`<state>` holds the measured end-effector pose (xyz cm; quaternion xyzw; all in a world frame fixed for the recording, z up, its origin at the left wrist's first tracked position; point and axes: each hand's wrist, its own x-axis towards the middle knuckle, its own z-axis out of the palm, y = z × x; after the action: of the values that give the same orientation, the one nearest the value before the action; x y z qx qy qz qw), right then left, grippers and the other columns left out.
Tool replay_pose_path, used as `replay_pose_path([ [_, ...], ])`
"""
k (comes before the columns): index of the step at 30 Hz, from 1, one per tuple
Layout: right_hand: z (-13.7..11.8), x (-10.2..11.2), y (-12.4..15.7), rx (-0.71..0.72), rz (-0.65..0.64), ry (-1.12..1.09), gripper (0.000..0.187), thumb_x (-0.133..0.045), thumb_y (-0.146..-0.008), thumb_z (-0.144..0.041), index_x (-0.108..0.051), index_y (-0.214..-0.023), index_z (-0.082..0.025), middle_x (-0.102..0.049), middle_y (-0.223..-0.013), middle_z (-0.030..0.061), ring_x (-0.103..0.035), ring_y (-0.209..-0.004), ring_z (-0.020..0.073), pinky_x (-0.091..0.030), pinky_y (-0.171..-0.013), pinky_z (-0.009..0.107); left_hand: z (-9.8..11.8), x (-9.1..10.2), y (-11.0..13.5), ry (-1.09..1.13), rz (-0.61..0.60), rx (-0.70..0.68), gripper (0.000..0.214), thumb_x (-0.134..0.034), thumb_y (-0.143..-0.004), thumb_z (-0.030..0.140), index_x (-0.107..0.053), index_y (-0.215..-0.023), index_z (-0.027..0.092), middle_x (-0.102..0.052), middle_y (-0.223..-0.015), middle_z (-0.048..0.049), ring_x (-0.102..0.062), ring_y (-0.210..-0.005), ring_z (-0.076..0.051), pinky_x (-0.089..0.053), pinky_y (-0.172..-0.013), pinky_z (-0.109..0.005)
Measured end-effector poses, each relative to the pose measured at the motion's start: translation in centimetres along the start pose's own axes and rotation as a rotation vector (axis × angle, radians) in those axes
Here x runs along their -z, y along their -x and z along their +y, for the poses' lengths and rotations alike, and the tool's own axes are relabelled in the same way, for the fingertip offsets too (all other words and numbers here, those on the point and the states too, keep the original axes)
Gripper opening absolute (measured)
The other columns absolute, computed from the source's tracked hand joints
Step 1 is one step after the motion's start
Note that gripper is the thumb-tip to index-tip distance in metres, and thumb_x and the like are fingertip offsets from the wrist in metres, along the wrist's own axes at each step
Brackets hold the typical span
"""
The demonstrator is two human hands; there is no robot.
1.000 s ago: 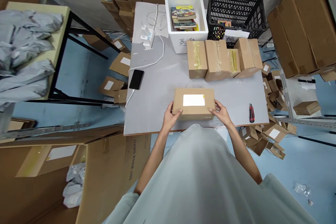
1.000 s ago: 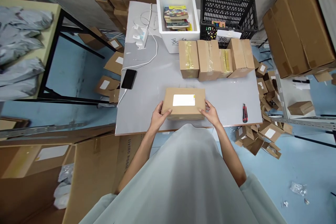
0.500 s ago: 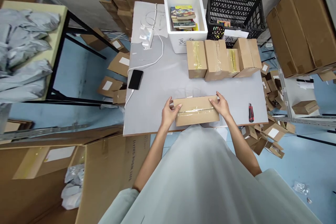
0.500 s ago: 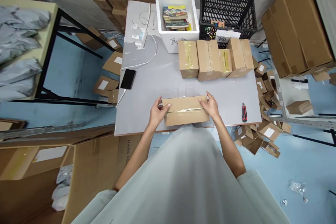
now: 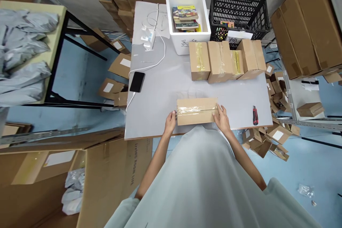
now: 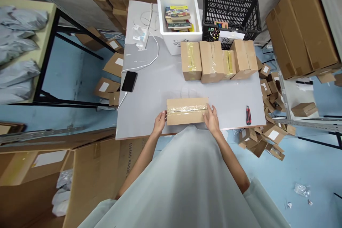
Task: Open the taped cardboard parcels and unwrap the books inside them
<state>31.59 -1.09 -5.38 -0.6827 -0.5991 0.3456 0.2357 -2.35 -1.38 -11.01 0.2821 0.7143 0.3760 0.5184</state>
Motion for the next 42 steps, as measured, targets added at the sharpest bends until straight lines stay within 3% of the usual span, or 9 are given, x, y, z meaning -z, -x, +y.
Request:
replay_pose_path([
  [4, 0.7, 0.1, 0.5, 0.013, -0.034, -0.025, 0.066, -0.037, -0.114, -0.057, -0.043, -0.174, -0.030, -0.046, -0.175, 0.0121, -0.045, -0.163, 0.0323, -0.042, -0.133, 0.058, -0.4, -0.3, -0.2, 0.031, -0.023, 0.164, 0.047, -0.054, -0.106, 0.059, -0.070, -0.115, 0.016, -0.078, -0.128, -0.0214, -0.075, -0.121, -0.029, -0.060, -0.104, -0.044],
  [8, 2.5, 1.3, -0.5, 0.055, -0.028, -0.100, 0.066, -0.042, -0.113, -0.059, -0.046, -0.172, -0.032, -0.051, -0.174, 0.0091, -0.048, -0.161, 0.0278, -0.039, -0.135, 0.053, 0.5, -1.9, -0.8, 0.059, -0.082, 0.209, 0.047, -0.065, -0.098, 0.061, -0.072, -0.106, 0.015, -0.081, -0.108, -0.0180, -0.076, -0.108, -0.029, -0.061, -0.098, -0.043],
  [14, 6.3, 3.9, -1.6, -0.036, 0.108, -0.175, 0.078, -0.048, -0.106, -0.071, -0.058, -0.164, -0.021, -0.061, -0.164, 0.0180, -0.057, -0.153, 0.0331, -0.043, -0.131, 0.058, 2.5, -3.9, -0.4, 0.108, -0.117, 0.136, 0.050, -0.079, -0.084, 0.063, -0.077, -0.101, 0.017, -0.081, -0.106, -0.0143, -0.075, -0.097, -0.027, -0.060, -0.098, -0.044],
  [18, 8.1, 4.4, -2.0, -0.149, 0.151, -0.307, 0.088, -0.057, -0.096, -0.080, -0.062, -0.159, -0.019, -0.063, -0.162, 0.0196, -0.065, -0.145, 0.0359, -0.050, -0.124, 0.059, 4.3, -4.1, 1.2, 0.135, -0.166, 0.059, 0.067, -0.090, -0.068, 0.071, -0.082, -0.107, 0.018, -0.082, -0.120, -0.0151, -0.074, -0.107, -0.029, -0.059, -0.099, -0.042],
  [21, 8.4, 4.0, -2.2, -0.182, 0.169, -0.345, 0.090, -0.061, -0.092, -0.084, -0.067, -0.154, -0.018, -0.065, -0.160, 0.0193, -0.064, -0.146, 0.0360, -0.048, -0.127, 0.058, 5.9, -3.6, 2.7, 0.142, -0.162, -0.020, 0.073, -0.092, -0.068, 0.073, -0.082, -0.115, 0.018, -0.082, -0.124, -0.0152, -0.073, -0.115, -0.031, -0.059, -0.101, -0.043],
  [31, 6.6, -0.5, -2.7, -0.209, -0.038, -0.426, 0.094, -0.058, -0.088, -0.093, -0.074, -0.144, -0.019, -0.073, -0.151, 0.0165, -0.066, -0.144, 0.0342, -0.046, -0.127, 0.059, 10.1, -2.0, 6.0, 0.085, -0.080, -0.215, 0.061, -0.079, -0.091, 0.064, -0.073, -0.133, 0.021, -0.076, -0.139, -0.0136, -0.073, -0.128, -0.031, -0.059, -0.111, -0.046],
  [35, 4.5, -2.0, -3.4, -0.192, -0.155, -0.494, 0.084, -0.062, -0.088, -0.087, -0.079, -0.135, -0.020, -0.078, -0.143, 0.0132, -0.071, -0.136, 0.0336, -0.051, -0.123, 0.058, 10.4, -2.5, 5.7, 0.060, -0.076, -0.239, 0.062, -0.083, -0.086, 0.062, -0.073, -0.131, 0.020, -0.077, -0.138, -0.0148, -0.074, -0.126, -0.032, -0.060, -0.110, -0.047],
  [38, 2.8, -1.5, -3.7, -0.168, -0.178, -0.515, 0.074, -0.062, -0.092, -0.081, -0.080, -0.132, -0.022, -0.080, -0.139, 0.0110, -0.073, -0.132, 0.0332, -0.053, -0.122, 0.056, 9.9, -3.1, 5.7, 0.053, -0.072, -0.227, 0.060, -0.083, -0.085, 0.060, -0.073, -0.127, 0.019, -0.076, -0.139, -0.0159, -0.073, -0.125, -0.032, -0.061, -0.107, -0.046],
  [42, 0.4, 0.9, -3.3, -0.183, -0.043, -0.567, 0.075, -0.055, -0.098, -0.081, -0.077, -0.135, -0.019, -0.075, -0.147, 0.0151, -0.072, -0.134, 0.0340, -0.060, -0.115, 0.055, 9.4, -3.4, 6.2, 0.040, -0.067, -0.203, 0.053, -0.081, -0.088, 0.054, -0.073, -0.127, 0.020, -0.075, -0.140, -0.0156, -0.072, -0.127, -0.032, -0.060, -0.107, -0.046],
])
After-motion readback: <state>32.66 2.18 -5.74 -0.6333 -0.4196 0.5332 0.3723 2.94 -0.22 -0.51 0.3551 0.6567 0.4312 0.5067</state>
